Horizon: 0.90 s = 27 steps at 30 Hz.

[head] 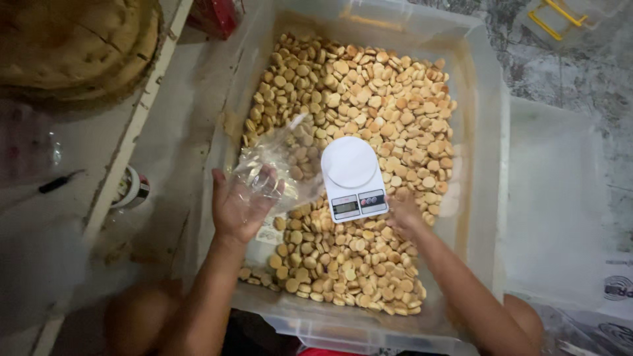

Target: The person scoops small round snacks from a large plastic bin into a clear plastic bag. They place the bag on a digital scale to measure the weight, then remove the bag and place it on a nearby shelf. The person repeats this process multiple times.

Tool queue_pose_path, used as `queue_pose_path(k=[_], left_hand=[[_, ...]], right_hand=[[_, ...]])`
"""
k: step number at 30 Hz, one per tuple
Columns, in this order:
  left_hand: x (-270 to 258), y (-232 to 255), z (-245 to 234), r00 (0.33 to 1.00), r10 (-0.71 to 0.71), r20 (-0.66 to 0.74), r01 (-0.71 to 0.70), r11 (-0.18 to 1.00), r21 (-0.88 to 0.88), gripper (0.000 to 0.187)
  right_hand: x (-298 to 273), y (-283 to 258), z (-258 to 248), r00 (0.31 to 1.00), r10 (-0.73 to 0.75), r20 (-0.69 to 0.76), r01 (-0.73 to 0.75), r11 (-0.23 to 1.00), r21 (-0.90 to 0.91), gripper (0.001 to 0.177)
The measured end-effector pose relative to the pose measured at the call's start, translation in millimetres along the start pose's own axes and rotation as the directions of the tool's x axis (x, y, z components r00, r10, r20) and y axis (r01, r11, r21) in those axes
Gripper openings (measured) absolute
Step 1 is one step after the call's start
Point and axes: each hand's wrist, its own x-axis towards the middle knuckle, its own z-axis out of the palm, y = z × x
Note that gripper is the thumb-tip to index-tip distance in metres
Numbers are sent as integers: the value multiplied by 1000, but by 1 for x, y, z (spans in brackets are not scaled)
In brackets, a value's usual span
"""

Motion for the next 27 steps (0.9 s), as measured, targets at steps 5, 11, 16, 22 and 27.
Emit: queue_pose_path(k=[5,11,16,22,27], left_hand=[[3,7,-3,1000,-25,-5,24,989,-149,65],[8,-6,-10,996,-8,-92,7,1000,-15,66],[9,-15,-7,989,-103,-110,97,993,-63,77],[12,-20,-8,978,-102,-183,102,995,-9,92],[14,-40,-15,978,-159,-137,163,986,21,105]], right_hand=[[54,58,53,996,39,78,-58,964,259,37],[65,50,104,983,-134,125,59,878,475,31],[61,28,117,996,-81,-48,94,884,458,29],[-16,17,85,779,-619,-99,472,684,-556,29],[-134,-32,107,-15,-879,477,860,-255,-443,70]])
